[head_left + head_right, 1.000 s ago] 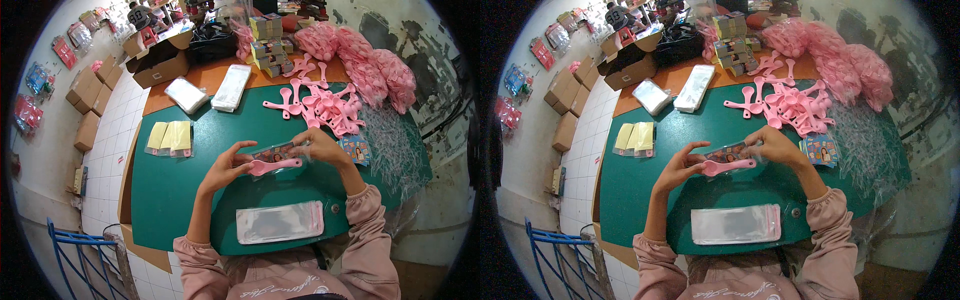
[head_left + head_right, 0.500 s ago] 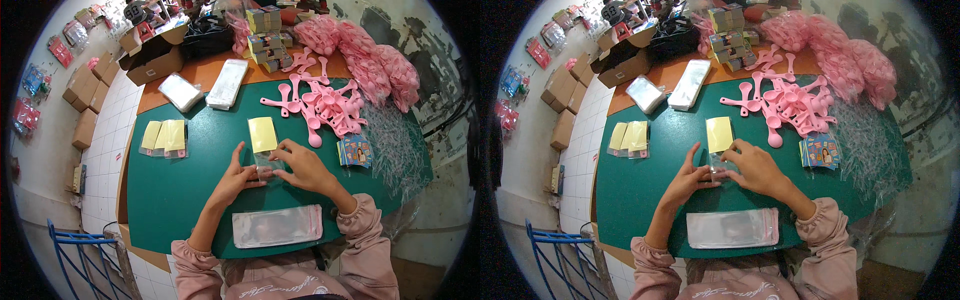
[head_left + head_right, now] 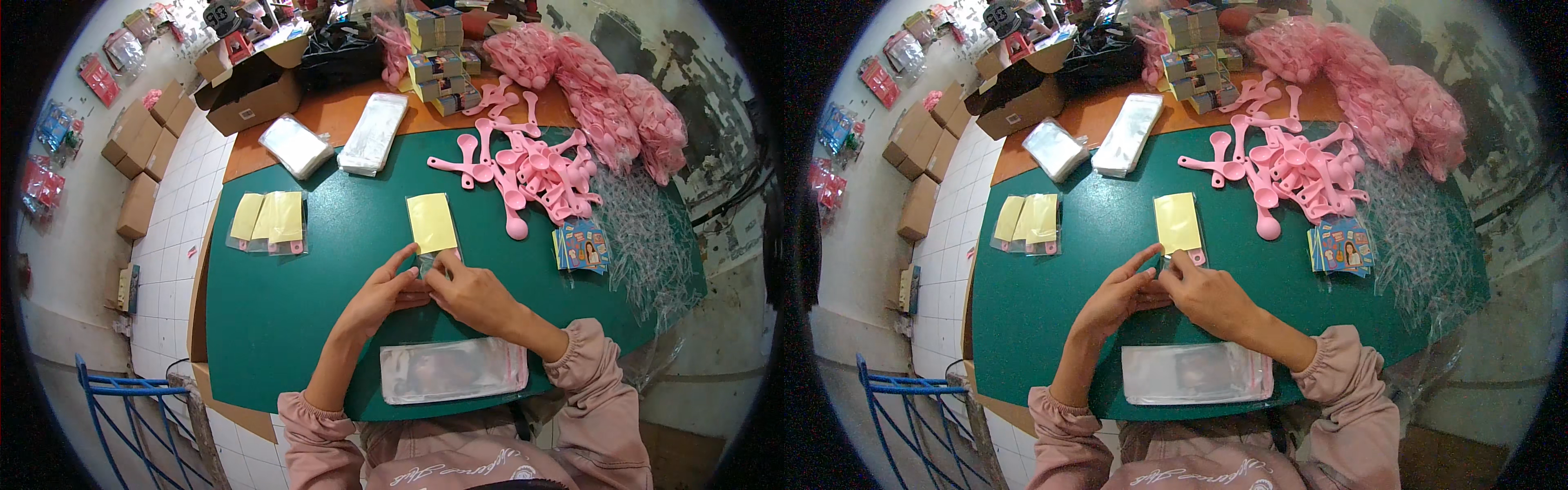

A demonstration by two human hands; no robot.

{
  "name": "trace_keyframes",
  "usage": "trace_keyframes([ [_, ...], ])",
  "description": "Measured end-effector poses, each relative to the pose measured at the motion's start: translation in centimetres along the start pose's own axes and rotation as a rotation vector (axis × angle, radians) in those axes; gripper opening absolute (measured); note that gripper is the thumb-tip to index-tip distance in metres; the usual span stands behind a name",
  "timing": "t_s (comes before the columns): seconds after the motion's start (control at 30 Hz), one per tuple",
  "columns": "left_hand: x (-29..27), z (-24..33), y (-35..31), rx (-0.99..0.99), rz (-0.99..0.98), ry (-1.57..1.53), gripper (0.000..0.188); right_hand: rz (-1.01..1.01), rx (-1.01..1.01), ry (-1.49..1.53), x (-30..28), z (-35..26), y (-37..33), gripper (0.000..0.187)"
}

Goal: The person repeatedly picks up pink plastic spoons and small yellow cards, places them into clear plastic bags, and sets the sealed packages aside on the table. The process is repeated continuously throughout the clip.

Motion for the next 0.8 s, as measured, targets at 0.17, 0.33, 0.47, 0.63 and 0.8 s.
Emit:
trace_keyframes([
  [0.17, -0.6, -0.6, 0.3, 0.018, 0.032, -0.052, 0.048, 0.073, -0.138, -0.327, 0.0, -1.6, 0.1, 0.011],
  [0.33, -0.3, -0.5, 1.0, 0.062, 0.026, 0.139, 0.046, 0.032, -0.173, -0.23, 0.3, -0.9, 0.0, 0.013],
  [0.47, 0.6, 0.2, 0.9, 0.071, 0.072, 0.173, 0.042, -0.076, -0.138, 0.131, -2.0, 0.8, -0.5, 0.012],
  [0.63, -0.2, 0.4, 0.0, 0.061, 0.057, 0.182, 0.036, -0.15, 0.014, 0.706, -9.5, 9.0, -3.2, 0.013],
  [0.8, 1.0, 0.5, 0.9, 0.053, -0.004, 0.212, 0.026, 0.167, 0.704, -0.18, -19.4, 23.3, -9.8, 0.016],
])
Point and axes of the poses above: each hand's wrist, its own y-axis towards the middle knuckle, its own x-axis out of the palm, z = x × y, the point moved 5 cm from there along y, towards the middle knuckle, and after that the axes turned 9 degrees about -z, right-handed, at the moved point
